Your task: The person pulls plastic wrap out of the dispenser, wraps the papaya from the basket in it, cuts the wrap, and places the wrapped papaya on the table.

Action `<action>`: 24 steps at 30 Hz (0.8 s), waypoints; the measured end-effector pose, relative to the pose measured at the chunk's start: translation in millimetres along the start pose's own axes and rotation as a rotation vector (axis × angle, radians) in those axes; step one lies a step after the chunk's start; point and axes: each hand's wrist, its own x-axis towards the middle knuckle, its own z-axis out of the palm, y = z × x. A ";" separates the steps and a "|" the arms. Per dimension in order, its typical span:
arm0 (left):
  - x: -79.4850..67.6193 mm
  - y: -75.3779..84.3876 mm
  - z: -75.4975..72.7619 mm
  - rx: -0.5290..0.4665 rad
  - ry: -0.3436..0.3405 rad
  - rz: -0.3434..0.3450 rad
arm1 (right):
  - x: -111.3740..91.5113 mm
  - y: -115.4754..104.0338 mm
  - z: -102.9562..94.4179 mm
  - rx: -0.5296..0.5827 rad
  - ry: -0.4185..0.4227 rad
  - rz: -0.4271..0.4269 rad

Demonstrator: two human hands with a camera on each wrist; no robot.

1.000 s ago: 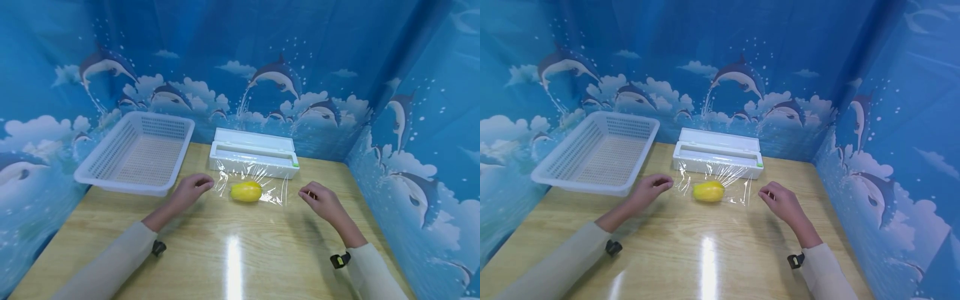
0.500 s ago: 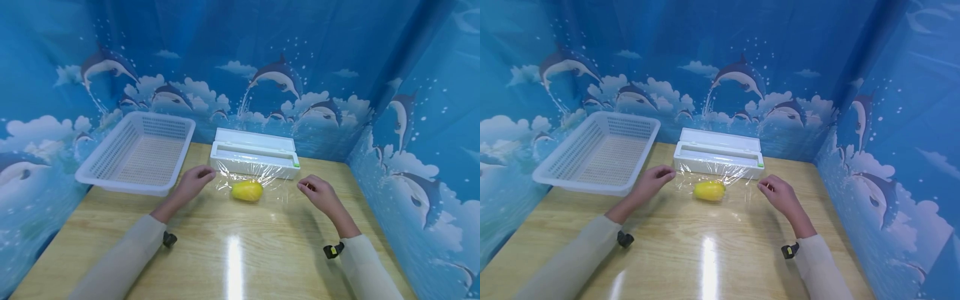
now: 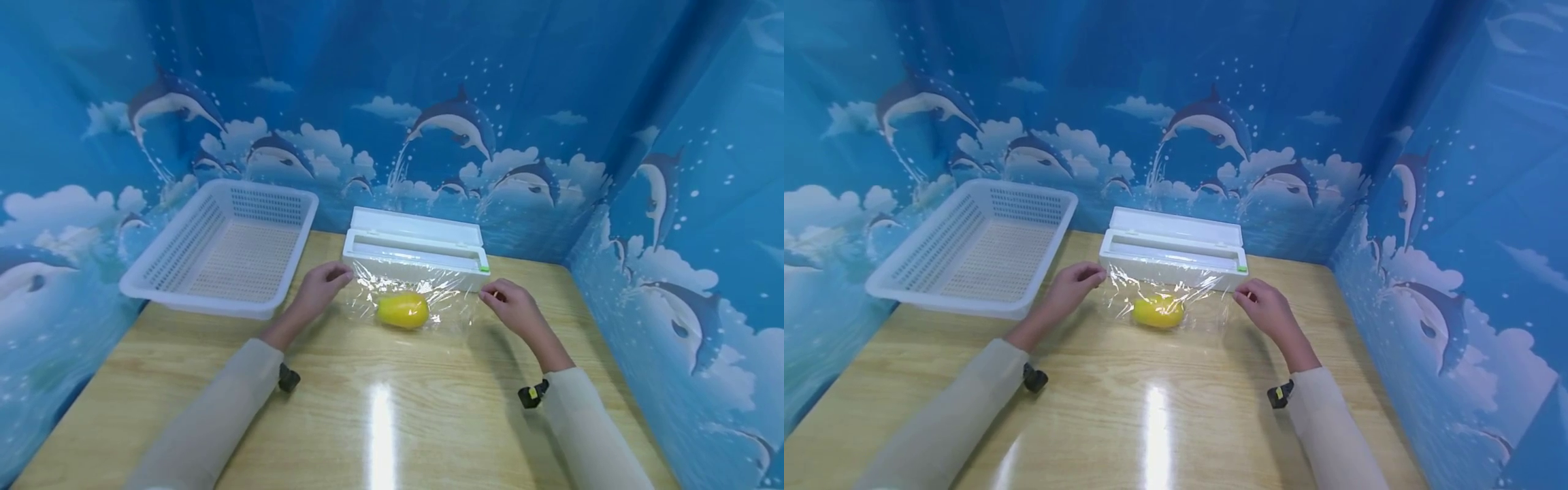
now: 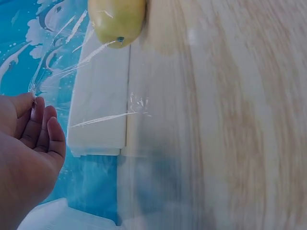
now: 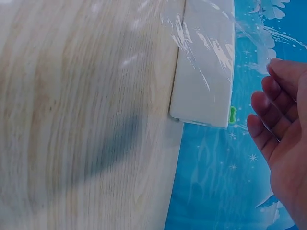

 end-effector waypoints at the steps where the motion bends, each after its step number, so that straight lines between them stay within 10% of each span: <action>1: 1.4 -1.2 0.5 0.000 0.001 -0.005 | 1.8 0.5 0.6 0.000 0.002 0.003; 24: 21.4 -17.2 11.8 0.144 0.022 -0.016 | 20.8 14.3 32.2 -0.092 -0.088 0.153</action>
